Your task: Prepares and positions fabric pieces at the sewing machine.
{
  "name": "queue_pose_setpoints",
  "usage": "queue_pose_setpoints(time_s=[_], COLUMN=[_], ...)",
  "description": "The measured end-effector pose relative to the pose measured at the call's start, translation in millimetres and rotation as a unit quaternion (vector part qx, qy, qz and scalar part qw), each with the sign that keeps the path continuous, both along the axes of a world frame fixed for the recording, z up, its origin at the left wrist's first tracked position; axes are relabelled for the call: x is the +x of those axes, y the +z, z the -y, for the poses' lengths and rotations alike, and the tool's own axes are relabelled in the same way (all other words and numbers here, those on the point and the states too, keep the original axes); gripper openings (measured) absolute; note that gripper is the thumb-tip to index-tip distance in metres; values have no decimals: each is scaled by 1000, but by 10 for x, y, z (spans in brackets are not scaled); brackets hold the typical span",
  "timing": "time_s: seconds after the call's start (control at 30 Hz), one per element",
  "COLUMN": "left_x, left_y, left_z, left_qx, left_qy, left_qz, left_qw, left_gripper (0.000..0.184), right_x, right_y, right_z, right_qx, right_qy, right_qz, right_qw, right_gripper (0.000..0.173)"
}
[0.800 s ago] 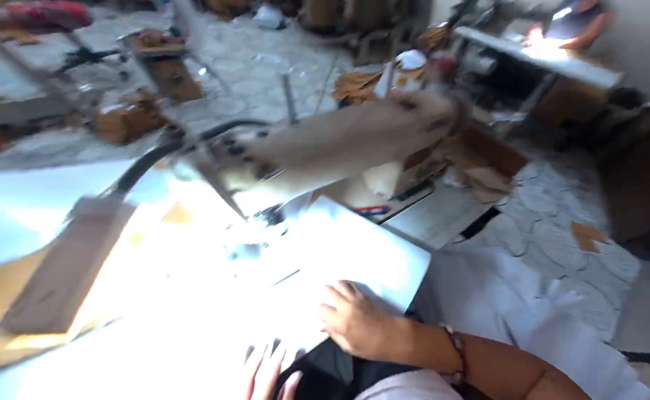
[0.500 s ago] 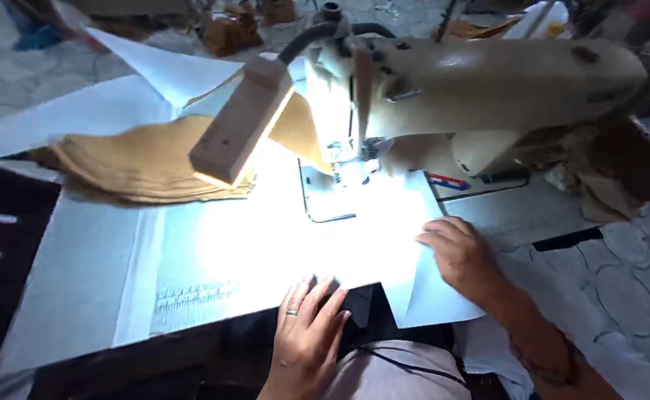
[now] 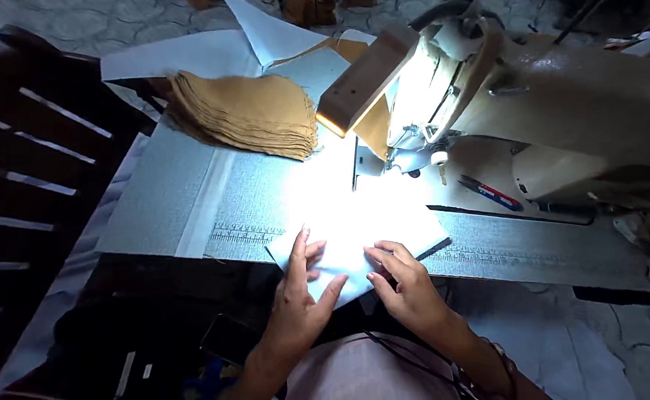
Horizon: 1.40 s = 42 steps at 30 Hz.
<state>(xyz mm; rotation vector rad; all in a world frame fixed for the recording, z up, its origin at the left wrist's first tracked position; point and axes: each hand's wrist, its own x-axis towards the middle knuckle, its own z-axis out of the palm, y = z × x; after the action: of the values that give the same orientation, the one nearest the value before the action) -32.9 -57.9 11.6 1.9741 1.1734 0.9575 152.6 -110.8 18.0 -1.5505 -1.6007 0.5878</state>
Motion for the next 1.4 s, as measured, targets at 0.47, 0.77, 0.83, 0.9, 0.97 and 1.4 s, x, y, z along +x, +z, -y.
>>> queue_pose_setpoints(time_s=[0.47, 0.77, 0.83, 0.9, 0.97, 1.4], left_x=[-382, -544, -520, -491, -493, -563], left_y=[169, 336, 299, 271, 207, -58], left_z=[-741, -726, -778, -774, -713, -592], left_qx=[-42, -71, -83, -15, 97, 38], left_qy=[170, 85, 29, -2, -27, -220], left_qz=[-219, -84, 20, 22, -20, -70], left_qw=[960, 990, 996, 1000, 995, 972], left_gripper=[29, 60, 76, 81, 62, 26], right_x=[137, -56, -27, 66, 171, 292], right_y=[-233, -344, -324, -271, -247, -187], right_z=[-183, -202, -210, -218, -229, -566], right_qx=[59, 39, 23, -10, -34, 170], right_qy=[-35, -82, -58, -28, -12, -30], right_qz=[279, 275, 264, 231, 205, 129], right_qw=[958, 957, 962, 973, 978, 976], right_gripper=[39, 49, 54, 58, 57, 53])
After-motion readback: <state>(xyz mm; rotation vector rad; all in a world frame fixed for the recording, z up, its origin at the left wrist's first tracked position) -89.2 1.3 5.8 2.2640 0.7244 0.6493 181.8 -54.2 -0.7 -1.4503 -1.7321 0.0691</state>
